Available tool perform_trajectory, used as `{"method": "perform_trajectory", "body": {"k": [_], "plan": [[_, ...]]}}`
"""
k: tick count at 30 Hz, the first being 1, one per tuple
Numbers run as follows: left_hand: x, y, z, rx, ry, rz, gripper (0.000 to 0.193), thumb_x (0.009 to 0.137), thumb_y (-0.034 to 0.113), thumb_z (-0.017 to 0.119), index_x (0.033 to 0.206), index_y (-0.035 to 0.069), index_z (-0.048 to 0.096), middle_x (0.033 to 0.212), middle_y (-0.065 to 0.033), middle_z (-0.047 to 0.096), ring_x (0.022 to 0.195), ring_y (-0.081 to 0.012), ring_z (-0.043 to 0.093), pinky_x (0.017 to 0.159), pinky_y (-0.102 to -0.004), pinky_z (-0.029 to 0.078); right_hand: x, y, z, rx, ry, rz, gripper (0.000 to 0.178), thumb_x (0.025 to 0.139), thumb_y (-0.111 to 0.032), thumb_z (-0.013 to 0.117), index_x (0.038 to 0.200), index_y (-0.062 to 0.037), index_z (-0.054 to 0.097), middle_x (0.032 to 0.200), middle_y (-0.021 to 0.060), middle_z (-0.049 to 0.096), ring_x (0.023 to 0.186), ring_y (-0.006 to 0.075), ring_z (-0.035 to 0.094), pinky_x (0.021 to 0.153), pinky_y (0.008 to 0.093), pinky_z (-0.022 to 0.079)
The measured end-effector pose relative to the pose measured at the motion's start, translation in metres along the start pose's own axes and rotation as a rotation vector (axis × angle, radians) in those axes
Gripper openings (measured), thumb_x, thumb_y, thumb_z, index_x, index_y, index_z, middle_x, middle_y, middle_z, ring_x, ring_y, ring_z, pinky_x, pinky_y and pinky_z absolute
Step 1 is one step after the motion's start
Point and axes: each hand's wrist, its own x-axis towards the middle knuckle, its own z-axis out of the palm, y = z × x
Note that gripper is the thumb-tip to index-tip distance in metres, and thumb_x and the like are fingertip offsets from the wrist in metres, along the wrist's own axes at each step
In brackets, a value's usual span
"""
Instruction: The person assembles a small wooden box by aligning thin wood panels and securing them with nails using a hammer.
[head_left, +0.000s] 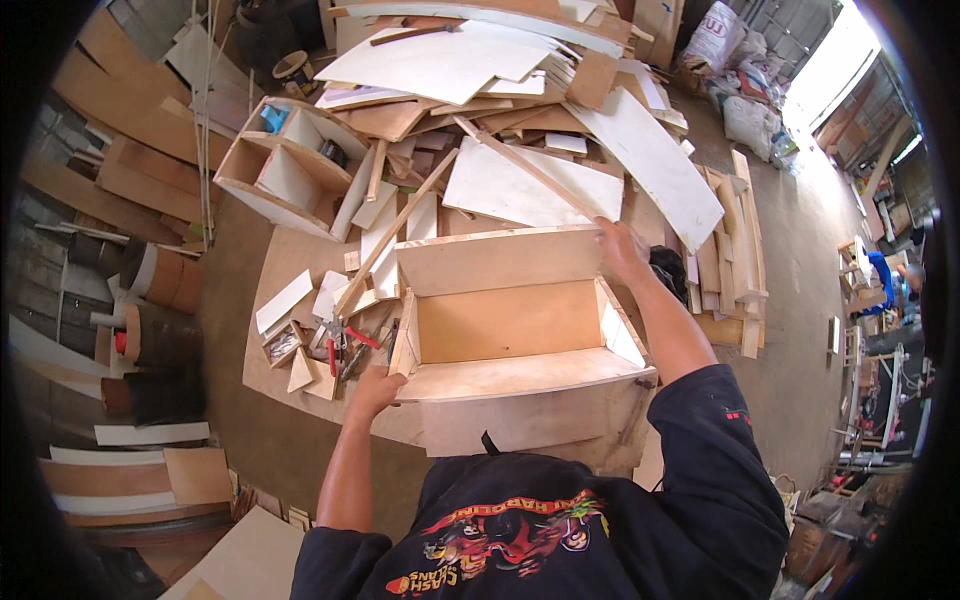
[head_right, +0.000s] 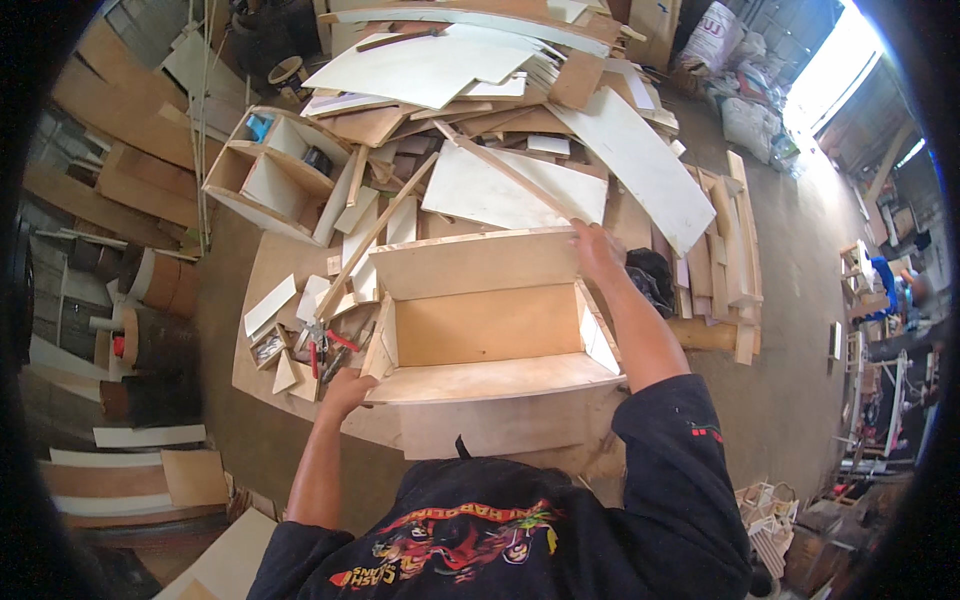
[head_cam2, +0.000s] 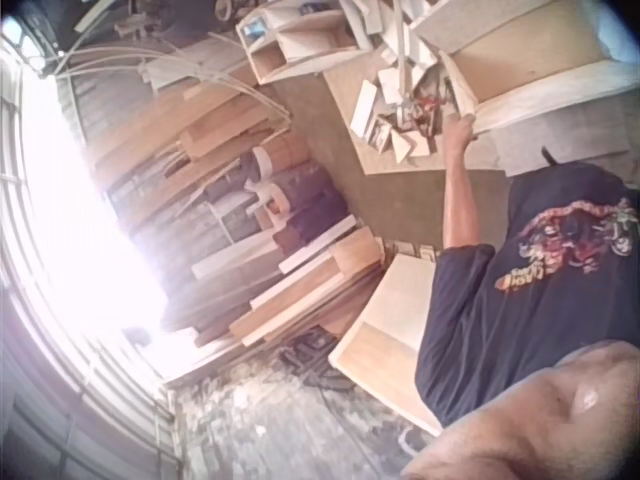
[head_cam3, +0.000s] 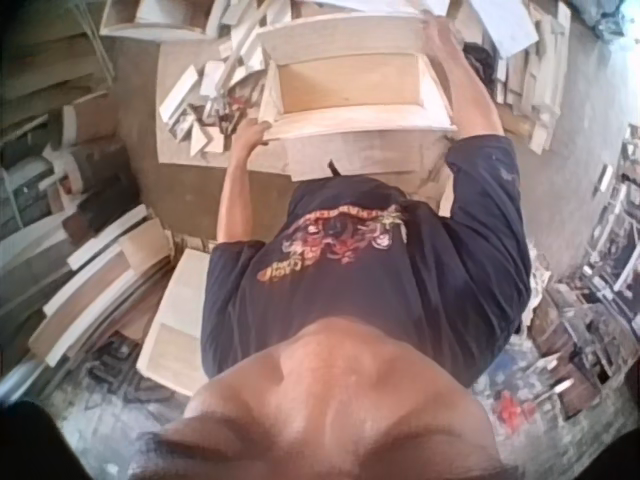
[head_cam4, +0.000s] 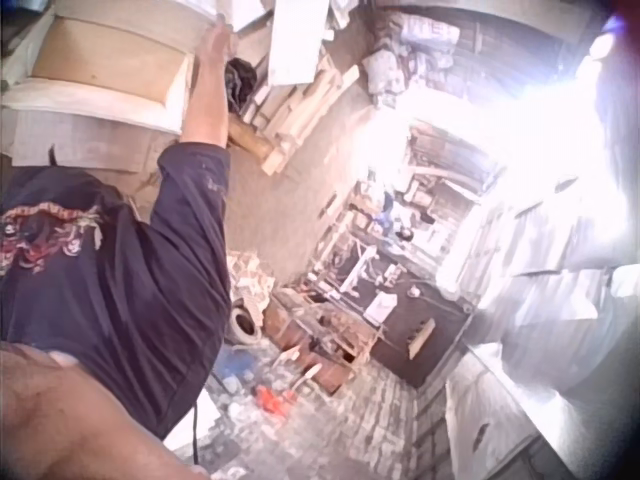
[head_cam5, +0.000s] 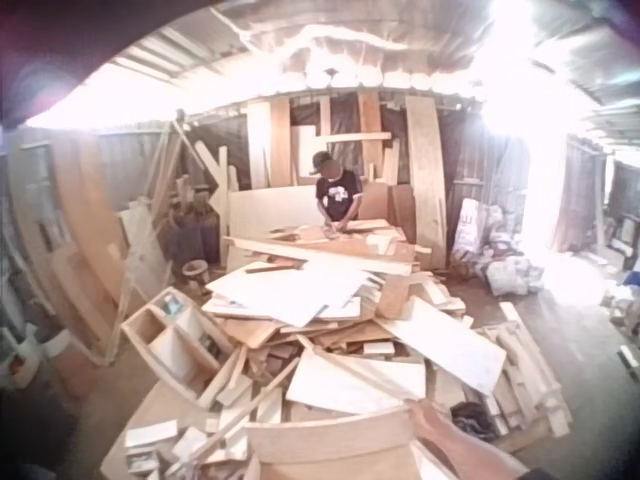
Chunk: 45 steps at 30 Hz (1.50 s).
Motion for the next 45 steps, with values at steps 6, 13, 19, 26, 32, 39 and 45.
{"method": "perform_trajectory", "body": {"k": [6, 13, 19, 26, 32, 39, 45], "plan": [[-0.018, 0.037, -0.002, 0.204, 0.047, -0.015, 0.046, 0.076, 0.031, 0.071, 0.091, -0.012, 0.072, 0.080, -0.0247, 0.071, 0.070, -0.0309, 0.072, 0.068, -0.0411, 0.057, 0.006, 0.022, 0.011, -0.009, 0.002, -0.040, 0.053, 0.091, -0.028, 0.071, 0.140, -0.0167, 0.055, 0.113, 0.0206, 0.067, 0.108, 0.0394, 0.065, 0.090, 0.0513, 0.050], [-0.027, 0.044, -0.005, 0.146, 0.001, -0.061, 0.053, 0.075, 0.036, 0.071, 0.093, -0.013, 0.070, 0.082, -0.0292, 0.070, 0.080, -0.0363, 0.072, 0.074, -0.0438, 0.054, -0.019, 0.011, 0.009, 0.145, 0.167, 0.081, 0.075, 0.087, -0.033, 0.074, 0.150, -0.0127, 0.038, 0.119, 0.0300, 0.064, 0.112, 0.0474, 0.062, 0.091, 0.0526, 0.050], [-0.025, 0.033, -0.005, 0.149, 0.014, -0.043, 0.051, 0.075, 0.035, 0.070, 0.093, -0.013, 0.070, 0.082, -0.0284, 0.070, 0.079, -0.0355, 0.072, 0.074, -0.0438, 0.054, -0.065, 0.034, 0.008, 0.095, -0.310, 0.240, 0.081, 0.084, -0.047, 0.074, 0.143, -0.0004, 0.044, 0.119, 0.0299, 0.065, 0.112, 0.0437, 0.064, 0.095, 0.0498, 0.049], [-0.024, 0.016, 0.002, 0.266, 0.042, 0.032, 0.050, 0.076, 0.035, 0.068, 0.098, -0.010, 0.071, 0.089, -0.0297, 0.071, 0.086, -0.0400, 0.071, 0.078, -0.0454, 0.054, -0.111, 0.084, 0.044, 0.302, -0.564, 0.383, 0.058, 0.080, -0.038, 0.075, 0.116, 0.0060, 0.064, 0.107, 0.0283, 0.070, 0.106, 0.0392, 0.068, 0.091, 0.0436, 0.052], [-0.046, 0.000, 0.014, 0.195, 0.102, 0.074, 0.046, 0.079, 0.034, 0.065, 0.102, -0.005, 0.072, 0.090, -0.0301, 0.070, 0.091, -0.0427, 0.070, 0.082, -0.0457, 0.053, -0.137, 0.069, 0.048, 0.245, -0.452, 0.309, 0.052, 0.075, -0.028, 0.078, 0.114, 0.0031, 0.066, 0.110, 0.0240, 0.070, 0.105, 0.0383, 0.068, 0.091, 0.0422, 0.053], [-0.043, -0.031, 0.027, 0.118, 0.127, 0.130, 0.041, 0.080, 0.031, 0.061, 0.103, 0.000, 0.073, 0.088, -0.0279, 0.070, 0.089, -0.0441, 0.069, 0.082, -0.0487, 0.053, -0.150, 0.090, 0.074, 0.284, -0.345, 0.322, 0.053, 0.073, -0.025, 0.079, 0.114, 0.0039, 0.063, 0.111, 0.0255, 0.070, 0.109, 0.0385, 0.067, 0.094, 0.0427, 0.051], [-0.036, -0.045, 0.033, 0.110, 0.119, 0.197, 0.042, 0.081, 0.032, 0.061, 0.103, -0.001, 0.072, 0.089, -0.0288, 0.070, 0.089, -0.0455, 0.068, 0.082, -0.0504, 0.052, -0.156, 0.086, 0.077, 0.275, -0.241, 0.358, 0.050, 0.072, -0.018, 0.082, 0.113, 0.0048, 0.063, 0.108, 0.0212, 0.072, 0.103, 0.0317, 0.069, 0.089, 0.0383, 0.052]]}}
